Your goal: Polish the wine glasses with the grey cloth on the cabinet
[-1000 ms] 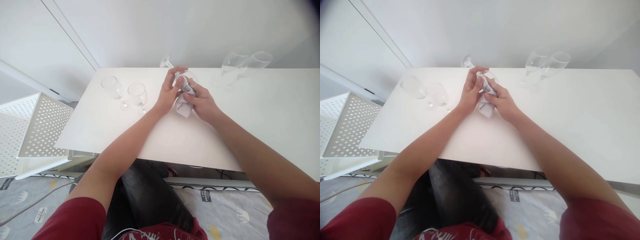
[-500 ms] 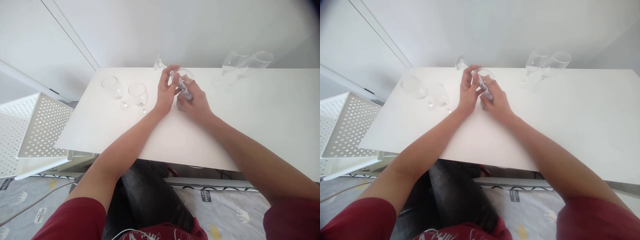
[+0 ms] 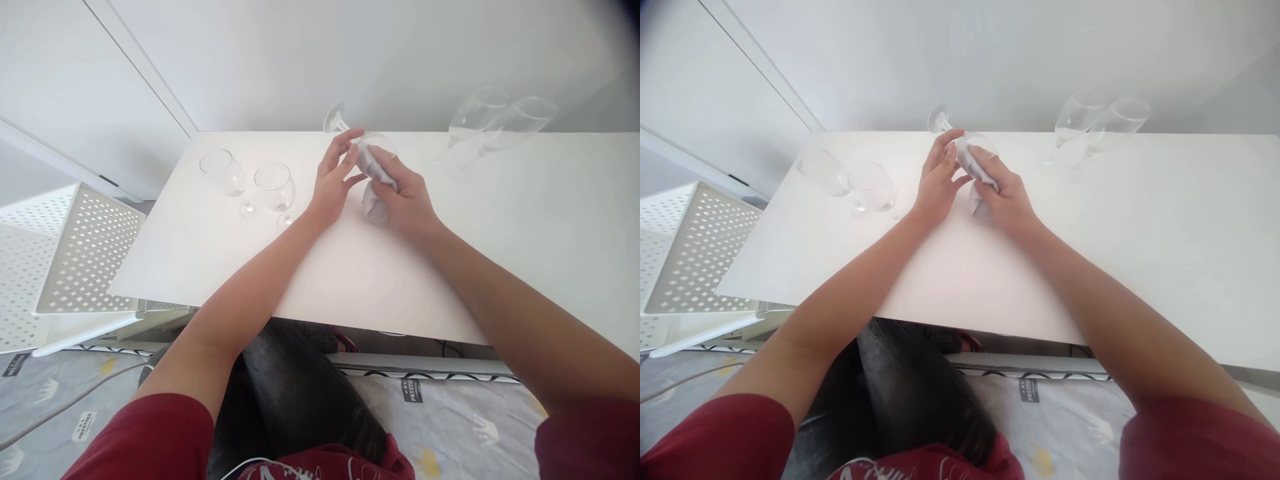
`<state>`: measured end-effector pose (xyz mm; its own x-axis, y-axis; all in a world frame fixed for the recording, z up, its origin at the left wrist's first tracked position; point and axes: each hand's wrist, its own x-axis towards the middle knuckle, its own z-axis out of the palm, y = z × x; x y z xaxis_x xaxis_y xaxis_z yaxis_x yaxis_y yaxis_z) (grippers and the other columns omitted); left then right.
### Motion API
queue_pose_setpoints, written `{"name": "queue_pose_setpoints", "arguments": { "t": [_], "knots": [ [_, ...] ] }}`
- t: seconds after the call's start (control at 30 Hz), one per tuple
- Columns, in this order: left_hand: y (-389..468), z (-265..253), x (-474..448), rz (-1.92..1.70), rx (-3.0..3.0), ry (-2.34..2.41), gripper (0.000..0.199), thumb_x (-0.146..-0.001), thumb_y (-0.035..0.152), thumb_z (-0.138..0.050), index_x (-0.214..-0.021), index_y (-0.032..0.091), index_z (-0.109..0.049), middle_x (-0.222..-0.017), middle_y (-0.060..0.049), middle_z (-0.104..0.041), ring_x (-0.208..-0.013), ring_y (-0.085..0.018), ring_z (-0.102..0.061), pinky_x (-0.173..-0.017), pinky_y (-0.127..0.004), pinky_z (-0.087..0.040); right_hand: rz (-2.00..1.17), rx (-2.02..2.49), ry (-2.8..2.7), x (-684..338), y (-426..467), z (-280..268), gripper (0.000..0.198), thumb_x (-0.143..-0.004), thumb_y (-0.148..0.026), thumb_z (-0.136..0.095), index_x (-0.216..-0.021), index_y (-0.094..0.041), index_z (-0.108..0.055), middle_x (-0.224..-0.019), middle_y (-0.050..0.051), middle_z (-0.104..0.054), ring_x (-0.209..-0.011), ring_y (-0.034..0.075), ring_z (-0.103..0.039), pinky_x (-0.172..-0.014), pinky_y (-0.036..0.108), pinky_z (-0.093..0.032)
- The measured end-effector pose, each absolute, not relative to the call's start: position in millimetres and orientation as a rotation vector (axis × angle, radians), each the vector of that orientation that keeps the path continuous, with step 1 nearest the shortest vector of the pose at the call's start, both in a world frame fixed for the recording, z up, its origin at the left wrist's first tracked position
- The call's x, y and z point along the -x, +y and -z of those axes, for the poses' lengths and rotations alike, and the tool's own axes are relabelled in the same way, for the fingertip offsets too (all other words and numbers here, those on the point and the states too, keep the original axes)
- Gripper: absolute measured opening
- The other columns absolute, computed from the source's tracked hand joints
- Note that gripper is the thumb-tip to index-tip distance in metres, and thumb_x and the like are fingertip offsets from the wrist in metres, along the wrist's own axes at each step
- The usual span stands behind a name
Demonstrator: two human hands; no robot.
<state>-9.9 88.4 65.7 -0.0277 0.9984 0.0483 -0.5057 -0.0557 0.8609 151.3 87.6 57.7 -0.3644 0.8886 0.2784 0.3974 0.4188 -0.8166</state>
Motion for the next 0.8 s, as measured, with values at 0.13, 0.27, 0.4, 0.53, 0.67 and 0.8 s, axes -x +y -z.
{"name": "queue_pose_setpoints", "arguments": {
  "t": [0.13, 0.27, 0.4, 0.53, 0.67, 0.8],
  "knots": [
    [86.0, -63.0, 7.6, -1.534, -0.804, 0.736, 0.012, -0.098, 0.026, -0.075, -0.11, 0.025, -0.071, -0.126, -0.002, -0.072, -0.143, -0.026, -0.065, -0.116, -0.046, -0.058, -0.551, 1.005, -2.183, -148.4, 88.8, -56.0, 0.049, -0.104, -0.033, -0.045, -0.149, -0.04, -0.064, -0.164, -0.003, -0.051, -0.149, 0.038, -0.045, -0.124, 0.069, -0.037],
    [83.0, -66.8, 9.3, -1.577, -0.901, 0.633, 0.015, -0.097, 0.012, -0.073, -0.103, 0.026, -0.071, -0.135, -0.002, -0.071, -0.147, -0.025, -0.061, -0.125, -0.044, -0.052, -0.972, 1.036, -1.895, -149.1, 87.6, -57.9, 0.05, -0.099, -0.039, -0.053, -0.148, -0.036, -0.064, -0.136, 0.006, -0.07, -0.123, 0.035, -0.066, -0.109, 0.062, -0.055],
    [84.2, -69.1, 13.2, -1.513, -1.04, 0.478, 0.021, -0.101, 0.008, -0.064, -0.105, 0.028, -0.069, -0.138, -0.001, -0.071, -0.149, -0.023, -0.058, -0.126, -0.045, -0.05, -1.477, 0.994, -1.561, -157.0, 85.9, -66.0, 0.054, -0.095, -0.05, -0.059, -0.147, -0.037, -0.064, -0.121, 0.006, -0.072, -0.107, 0.029, -0.07, -0.104, 0.052, -0.062],
    [93.4, -60.4, 14.7, -1.497, -1.043, 0.664, 0.02, -0.1, 0.028, -0.074, -0.119, 0.031, -0.071, -0.135, -0.005, -0.071, -0.14, -0.026, -0.065, -0.119, -0.046, -0.055, -1.401, 0.901, -1.596, -162.0, 91.1, -61.9, 0.059, -0.097, -0.044, -0.062, -0.156, -0.039, -0.055, -0.137, 0.003, -0.068, -0.104, 0.027, -0.072, -0.107, 0.053, -0.061],
    [107.1, -43.2, 17.3, -1.43, -1.164, 0.812, 0.047, -0.094, 0.052, -0.078, -0.135, 0.032, -0.066, -0.124, -0.006, -0.073, -0.131, -0.028, -0.069, -0.11, -0.044, -0.059, -1.044, 0.869, -1.843, -158.0, 98.4, -42.6, 0.068, -0.1, -0.039, -0.067, -0.165, -0.04, -0.046, -0.16, 0.003, -0.052, -0.108, 0.029, -0.071, -0.106, 0.054, -0.061],
    [111.2, -35.9, 21.4, -1.43, -1.255, 0.739, 0.06, -0.09, 0.062, -0.079, -0.14, 0.035, -0.062, -0.129, -0.006, -0.071, -0.123, -0.027, -0.072, -0.104, -0.044, -0.062, -1.002, 0.85, -1.878, -150.0, 96.3, -37.5, 0.073, -0.102, -0.052, -0.068, -0.167, -0.043, -0.038, -0.162, 0.004, -0.049, -0.118, 0.033, -0.069, -0.098, 0.052, -0.063]
  ]
}}
